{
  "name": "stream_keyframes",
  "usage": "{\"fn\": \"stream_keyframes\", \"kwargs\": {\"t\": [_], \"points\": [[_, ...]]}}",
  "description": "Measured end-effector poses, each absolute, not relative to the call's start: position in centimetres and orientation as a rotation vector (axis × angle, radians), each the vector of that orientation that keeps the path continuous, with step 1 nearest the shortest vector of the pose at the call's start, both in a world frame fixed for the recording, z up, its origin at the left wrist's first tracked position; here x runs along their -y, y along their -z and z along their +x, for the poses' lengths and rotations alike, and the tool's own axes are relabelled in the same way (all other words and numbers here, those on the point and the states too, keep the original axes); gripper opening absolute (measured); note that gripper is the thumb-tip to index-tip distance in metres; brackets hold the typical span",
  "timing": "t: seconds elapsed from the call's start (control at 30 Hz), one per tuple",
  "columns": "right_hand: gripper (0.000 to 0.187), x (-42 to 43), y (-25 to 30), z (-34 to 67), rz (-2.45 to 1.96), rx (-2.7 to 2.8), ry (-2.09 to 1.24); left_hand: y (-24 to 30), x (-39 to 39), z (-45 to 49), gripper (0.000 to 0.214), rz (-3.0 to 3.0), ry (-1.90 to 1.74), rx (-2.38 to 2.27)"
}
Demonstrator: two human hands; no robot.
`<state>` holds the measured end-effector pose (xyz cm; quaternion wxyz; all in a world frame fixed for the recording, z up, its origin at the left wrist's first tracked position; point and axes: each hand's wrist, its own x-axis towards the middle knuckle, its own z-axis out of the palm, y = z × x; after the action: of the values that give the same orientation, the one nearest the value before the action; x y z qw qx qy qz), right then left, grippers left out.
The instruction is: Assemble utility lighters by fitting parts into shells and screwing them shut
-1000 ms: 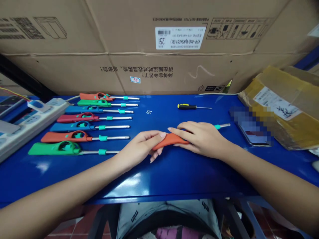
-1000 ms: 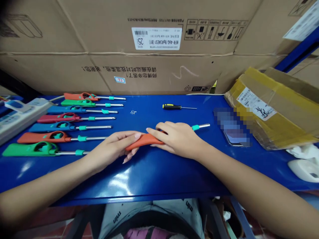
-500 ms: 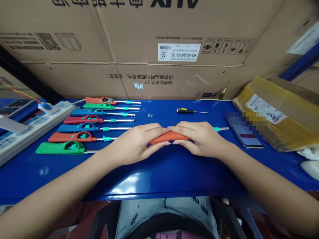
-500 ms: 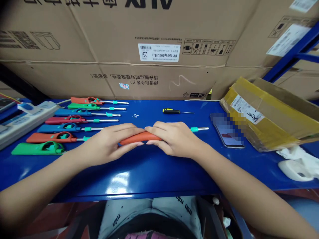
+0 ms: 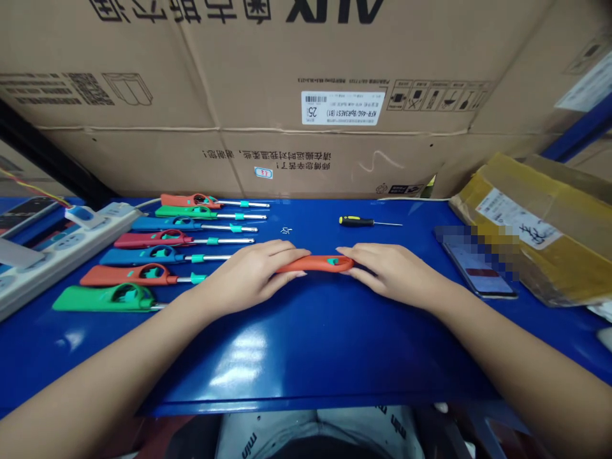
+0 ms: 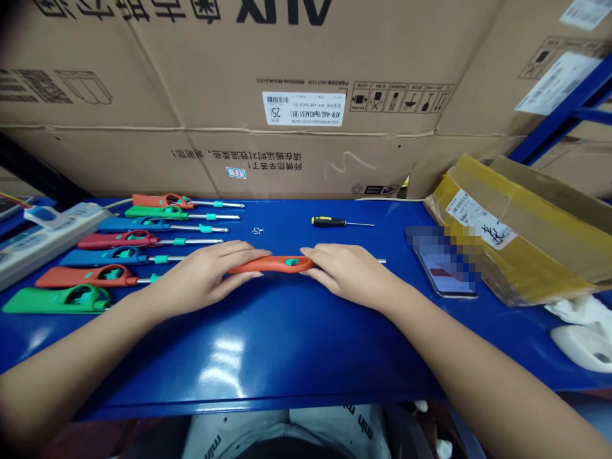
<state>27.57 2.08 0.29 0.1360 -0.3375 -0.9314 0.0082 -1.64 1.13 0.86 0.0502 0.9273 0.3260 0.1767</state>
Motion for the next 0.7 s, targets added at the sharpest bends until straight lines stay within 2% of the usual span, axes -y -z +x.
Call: {"fn": "stream_keyframes", "kwargs": {"t": [0.13, 0.33, 0.7], "points": [[0.029, -2.4, -0.4, 27.6, -1.140, 2.750, 0.130, -0.5, -1.6, -1.9, 0.038, 2.841, -0.506, -1.029], [0.025, -1.7, -0.5, 26.8, -1.177, 2.729, 0.184, -0.6, -0.5, -1.1, 0.036, 2.906, -0.520, -1.072], [0.031, -1.5, -0.4, 26.8, -0.990, 2.749, 0.027, 0.2, 0.1, -0.5, 0.029, 2.711, -0.707, -0.962]]}}
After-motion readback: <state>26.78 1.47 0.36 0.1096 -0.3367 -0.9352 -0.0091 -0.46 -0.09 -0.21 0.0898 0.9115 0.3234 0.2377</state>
